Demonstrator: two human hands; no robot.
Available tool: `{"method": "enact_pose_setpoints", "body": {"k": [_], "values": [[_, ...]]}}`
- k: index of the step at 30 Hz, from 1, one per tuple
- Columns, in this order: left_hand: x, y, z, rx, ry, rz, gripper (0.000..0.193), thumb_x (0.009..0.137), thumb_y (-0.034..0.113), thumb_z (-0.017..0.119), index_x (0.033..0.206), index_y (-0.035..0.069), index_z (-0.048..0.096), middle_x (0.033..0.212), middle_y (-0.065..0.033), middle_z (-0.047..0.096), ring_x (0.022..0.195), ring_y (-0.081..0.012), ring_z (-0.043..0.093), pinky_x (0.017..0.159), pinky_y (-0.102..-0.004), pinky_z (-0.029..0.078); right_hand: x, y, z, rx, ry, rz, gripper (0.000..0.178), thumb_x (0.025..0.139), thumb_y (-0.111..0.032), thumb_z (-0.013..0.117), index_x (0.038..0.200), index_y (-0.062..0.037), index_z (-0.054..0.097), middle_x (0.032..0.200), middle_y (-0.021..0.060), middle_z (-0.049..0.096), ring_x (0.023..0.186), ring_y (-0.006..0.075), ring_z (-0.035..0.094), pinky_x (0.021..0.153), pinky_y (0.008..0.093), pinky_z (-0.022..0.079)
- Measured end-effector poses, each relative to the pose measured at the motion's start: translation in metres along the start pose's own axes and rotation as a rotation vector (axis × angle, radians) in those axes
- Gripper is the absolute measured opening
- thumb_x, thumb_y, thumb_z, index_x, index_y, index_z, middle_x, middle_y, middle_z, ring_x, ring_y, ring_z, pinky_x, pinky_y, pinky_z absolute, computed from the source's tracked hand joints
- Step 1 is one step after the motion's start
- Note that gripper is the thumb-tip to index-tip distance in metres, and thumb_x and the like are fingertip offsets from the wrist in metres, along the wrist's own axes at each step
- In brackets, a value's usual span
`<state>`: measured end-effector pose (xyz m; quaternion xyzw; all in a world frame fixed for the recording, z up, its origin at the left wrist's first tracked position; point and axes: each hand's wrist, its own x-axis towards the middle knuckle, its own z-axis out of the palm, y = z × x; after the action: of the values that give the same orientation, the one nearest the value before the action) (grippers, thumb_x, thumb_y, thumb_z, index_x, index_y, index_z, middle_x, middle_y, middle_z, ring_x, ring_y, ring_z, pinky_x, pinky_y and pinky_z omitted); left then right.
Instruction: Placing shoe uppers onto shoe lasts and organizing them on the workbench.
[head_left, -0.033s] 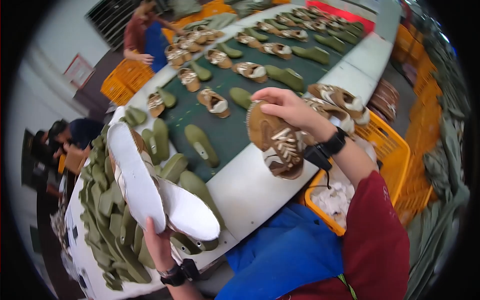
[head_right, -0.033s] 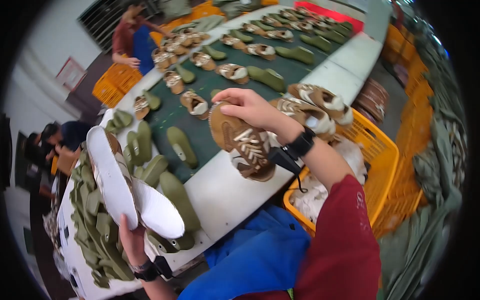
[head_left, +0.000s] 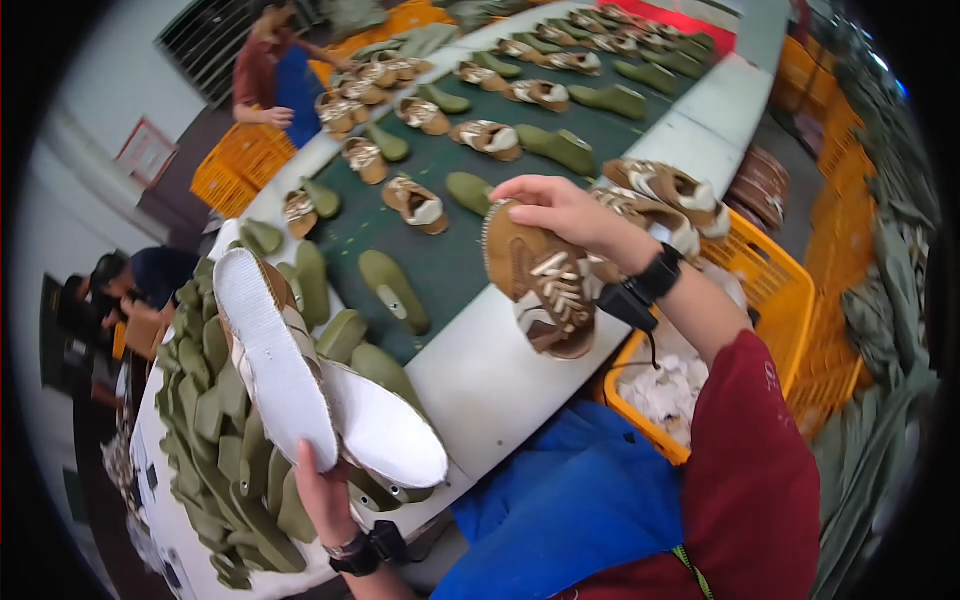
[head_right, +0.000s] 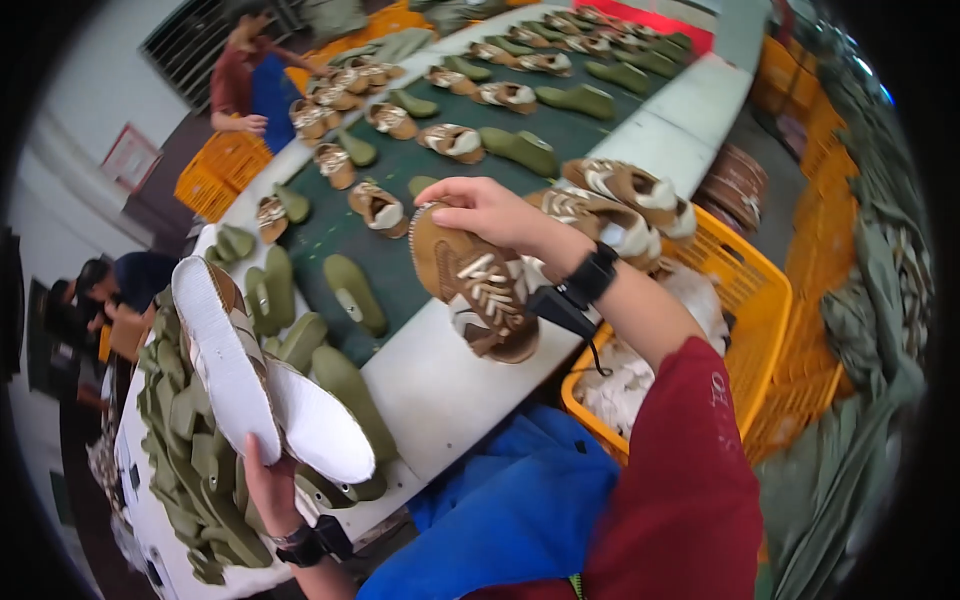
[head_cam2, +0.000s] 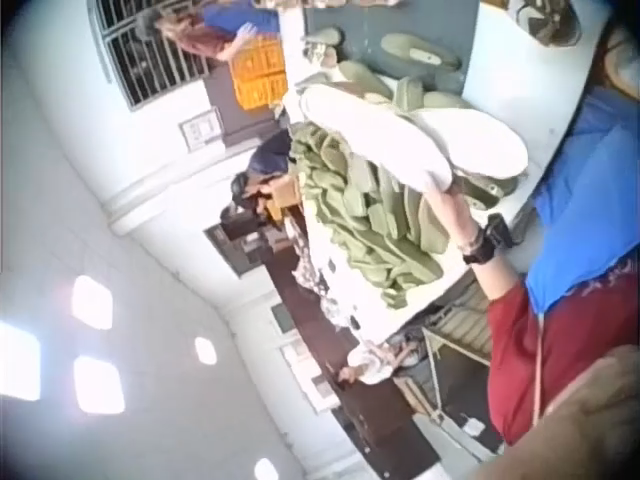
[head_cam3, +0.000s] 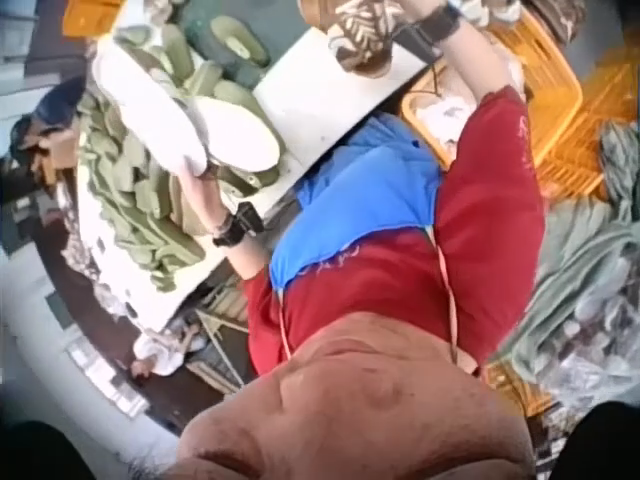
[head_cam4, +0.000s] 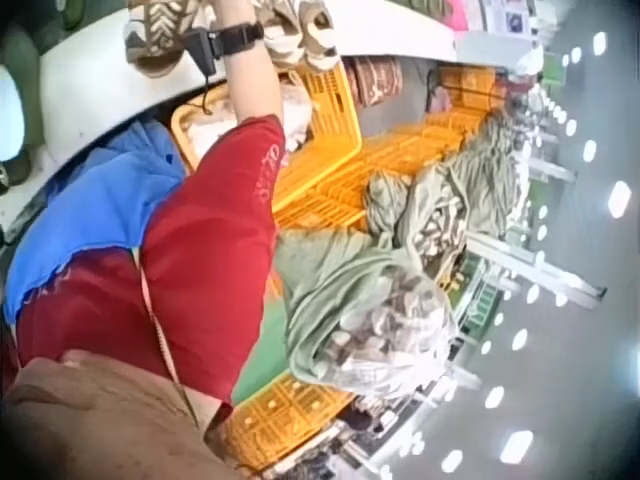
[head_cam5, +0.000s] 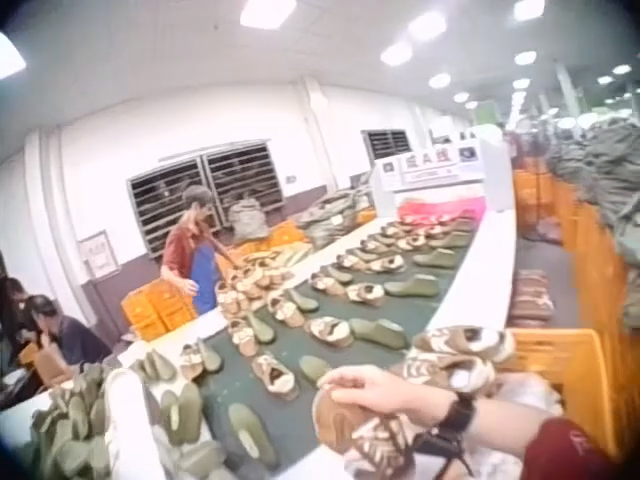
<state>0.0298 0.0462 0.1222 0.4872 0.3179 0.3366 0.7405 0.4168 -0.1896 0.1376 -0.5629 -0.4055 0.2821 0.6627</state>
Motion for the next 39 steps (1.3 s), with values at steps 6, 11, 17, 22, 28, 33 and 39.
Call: {"method": "enact_pose_setpoints", "body": {"k": [6, 11, 17, 22, 28, 33, 39], "values": [[-0.016, -0.048, 0.038, 0.031, -0.077, -0.174, 0.045, 0.09, 0.031, 0.059, 0.123, 0.003, 0.046, 0.105, -0.007, 0.061, 0.091, -0.0186, 0.062, 0.068, -0.034, 0.054, 0.004, 0.101, -0.036, -0.703, 0.175, 0.049, 0.04, 0.085, -0.028, 0.063, 0.118, -0.0064, 0.057, 0.104, 0.0143, 0.059, 0.095, 0.0235, 0.056, 0.083, 0.0343, 0.047], [-0.029, -0.06, 0.043, 0.157, -0.08, -0.195, 0.046, 0.091, 0.032, 0.057, 0.124, 0.003, 0.045, 0.107, -0.0074, 0.06, 0.091, -0.0168, 0.061, 0.065, -0.0299, 0.056, -0.049, 0.095, 0.016, -1.24, -0.069, -0.056, 0.052, 0.078, -0.037, 0.066, 0.122, -0.0123, 0.054, 0.124, 0.0162, 0.047, 0.11, 0.0371, 0.048, 0.091, 0.0468, 0.041], [-0.033, -0.065, 0.036, 0.163, -0.034, -0.182, 0.049, 0.091, 0.032, 0.057, 0.127, 0.002, 0.041, 0.112, -0.0092, 0.057, 0.095, -0.019, 0.06, 0.068, -0.033, 0.056, -0.147, 0.099, 0.089, -1.235, 0.056, -0.118, 0.045, 0.071, -0.021, 0.071, 0.112, -0.0101, 0.057, 0.123, 0.0146, 0.047, 0.119, 0.0349, 0.04, 0.097, 0.0483, 0.034], [-0.029, -0.071, 0.032, 0.198, -0.077, -0.229, 0.05, 0.092, 0.031, 0.056, 0.128, 0.001, 0.04, 0.115, -0.0101, 0.056, 0.098, -0.0204, 0.06, 0.073, -0.0363, 0.055, -0.172, 0.102, 0.094, -1.216, 0.095, -0.081, 0.042, 0.072, -0.018, 0.069, 0.112, -0.0108, 0.058, 0.124, 0.0095, 0.049, 0.116, 0.0339, 0.043, 0.097, 0.045, 0.036], [-0.032, -0.074, 0.045, 0.172, -0.087, -0.256, 0.045, 0.092, 0.031, 0.055, 0.125, 0.002, 0.044, 0.111, -0.0089, 0.058, 0.094, -0.0189, 0.061, 0.07, -0.035, 0.054, -0.153, 0.119, 0.066, -0.992, 0.065, 0.1, 0.039, 0.076, -0.021, 0.069, 0.113, -0.0115, 0.057, 0.103, 0.0072, 0.059, 0.1, 0.0241, 0.055, 0.089, 0.0394, 0.041], [-0.035, -0.075, 0.034, 0.164, -0.091, -0.255, 0.05, 0.093, 0.031, 0.055, 0.13, 0.003, 0.038, 0.119, -0.011, 0.054, 0.102, -0.0222, 0.058, 0.079, -0.0401, 0.053, -0.129, 0.076, 0.028, 0.717, 0.424, 0.157, 0.033, 0.093, -0.021, 0.046, 0.123, -0.0086, 0.049, 0.119, 0.0062, 0.054, 0.111, 0.0199, 0.051, 0.096, 0.0393, 0.04], [-0.036, -0.078, 0.033, 0.131, -0.057, -0.251, 0.053, 0.092, 0.031, 0.055, 0.132, 0.002, 0.036, 0.12, -0.011, 0.053, 0.101, -0.022, 0.058, 0.076, -0.0381, 0.053, -0.129, 0.06, 0.028, 1.291, 0.309, 0.17, 0.048, 0.092, -0.034, 0.036, 0.133, -0.0109, 0.044, 0.137, 0.0096, 0.044, 0.126, 0.0291, 0.04, 0.106, 0.0481, 0.027]]}}
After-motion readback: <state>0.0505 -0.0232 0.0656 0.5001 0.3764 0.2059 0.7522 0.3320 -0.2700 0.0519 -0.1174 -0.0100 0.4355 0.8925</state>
